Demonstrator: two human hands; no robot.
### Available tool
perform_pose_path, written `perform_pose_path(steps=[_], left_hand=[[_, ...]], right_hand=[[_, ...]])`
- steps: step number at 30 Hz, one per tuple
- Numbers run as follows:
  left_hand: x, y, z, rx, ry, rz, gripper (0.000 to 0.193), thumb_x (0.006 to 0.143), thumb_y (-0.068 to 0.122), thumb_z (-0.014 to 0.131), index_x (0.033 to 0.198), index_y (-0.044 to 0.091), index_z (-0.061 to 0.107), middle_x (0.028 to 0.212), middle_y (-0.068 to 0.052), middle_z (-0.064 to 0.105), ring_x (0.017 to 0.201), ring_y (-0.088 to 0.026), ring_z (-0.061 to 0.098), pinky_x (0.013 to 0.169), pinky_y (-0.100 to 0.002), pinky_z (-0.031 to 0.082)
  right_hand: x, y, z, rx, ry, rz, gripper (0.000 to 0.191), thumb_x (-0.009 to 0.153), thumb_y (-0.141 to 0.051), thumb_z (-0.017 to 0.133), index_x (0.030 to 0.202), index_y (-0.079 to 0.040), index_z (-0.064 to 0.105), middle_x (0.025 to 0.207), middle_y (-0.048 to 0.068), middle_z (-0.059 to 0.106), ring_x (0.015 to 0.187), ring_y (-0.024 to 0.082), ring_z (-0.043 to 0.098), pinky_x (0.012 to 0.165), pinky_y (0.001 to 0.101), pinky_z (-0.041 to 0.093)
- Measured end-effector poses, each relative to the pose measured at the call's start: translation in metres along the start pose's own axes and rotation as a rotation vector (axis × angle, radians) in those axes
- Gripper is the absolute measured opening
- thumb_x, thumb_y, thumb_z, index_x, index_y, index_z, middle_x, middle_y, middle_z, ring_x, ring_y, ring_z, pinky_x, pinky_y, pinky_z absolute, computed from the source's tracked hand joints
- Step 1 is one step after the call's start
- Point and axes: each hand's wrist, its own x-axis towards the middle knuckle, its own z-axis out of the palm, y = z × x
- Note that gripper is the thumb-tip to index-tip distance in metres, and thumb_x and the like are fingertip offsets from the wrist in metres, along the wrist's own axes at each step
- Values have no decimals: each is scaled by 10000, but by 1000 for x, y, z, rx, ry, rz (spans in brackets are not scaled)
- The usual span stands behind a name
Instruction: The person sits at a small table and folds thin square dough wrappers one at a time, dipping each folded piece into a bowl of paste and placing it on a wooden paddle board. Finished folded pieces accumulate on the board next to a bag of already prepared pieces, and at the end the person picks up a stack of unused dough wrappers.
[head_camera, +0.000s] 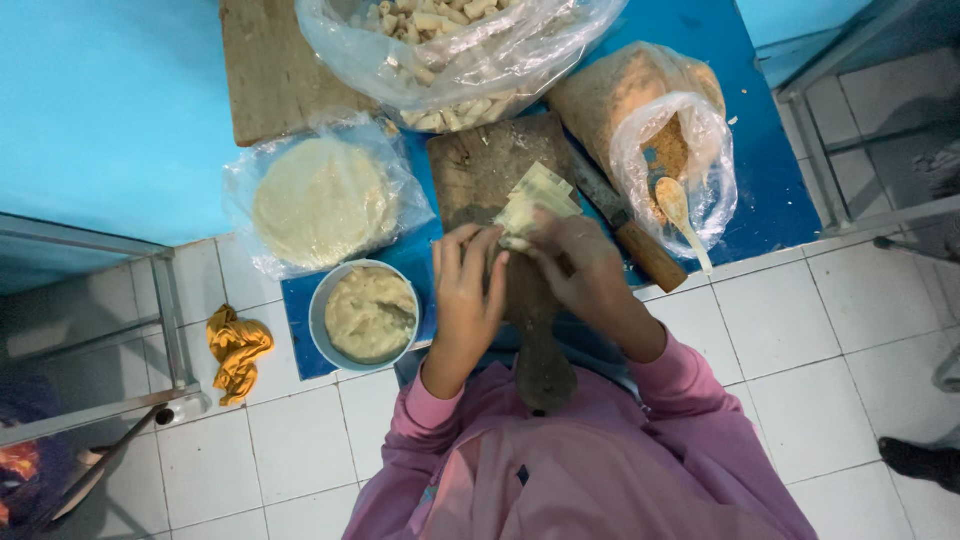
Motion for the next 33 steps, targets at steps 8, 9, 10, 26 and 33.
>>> perform_pose_path(steps=[8, 9, 10, 26, 33], left_hand=[[2, 12, -1, -157, -68, -3, 488, 903, 115, 770, 1341, 33, 572, 1273, -183, 567, 1156, -388, 563, 996, -438, 474], [3, 13, -1, -144, -68, 11, 514, 892, 130, 783, 1349, 33, 570, 1271, -184, 568, 1152, -390, 560, 993, -441, 472], [3, 14, -2, -132, -70, 25, 540, 881, 144, 796, 1358, 32, 568, 1269, -184, 568, 1148, -392, 556, 991, -444, 471], [16, -5, 8, 93, -114, -1, 361, 918, 199, 762, 1197, 5, 641, 1126, -177, 610, 1038, -397, 573, 871, -471, 472], [19, -7, 28, 274, -88, -10, 349, 864, 203, 772, 1086, -25, 628, 1068, -209, 576, 1010, -421, 543, 871, -488, 465]], right_hand=[[-15, 13, -11, 956, -177, 467, 696, 956, 7, 692, 1579, -60, 389, 1436, 30, 591, 1085, 108, 672, 921, 263, 557], [-15, 12, -15, 1006, -223, 495, 693, 977, 6, 690, 1601, -57, 395, 1362, 62, 636, 1084, 119, 674, 916, 261, 557], [-14, 11, -19, 1055, -269, 523, 691, 997, 5, 688, 1623, -54, 402, 1288, 93, 681, 1083, 130, 676, 911, 260, 557], [130, 15, -122, 543, 12, -70, 563, 1094, 87, 621, 1565, -45, 344, 1394, 157, 660, 1144, 217, 737, 955, 309, 619], [48, 7, -106, 90, 221, 137, 420, 1049, 15, 756, 1404, -16, 535, 1230, 154, 760, 1082, 203, 782, 936, 305, 626]])
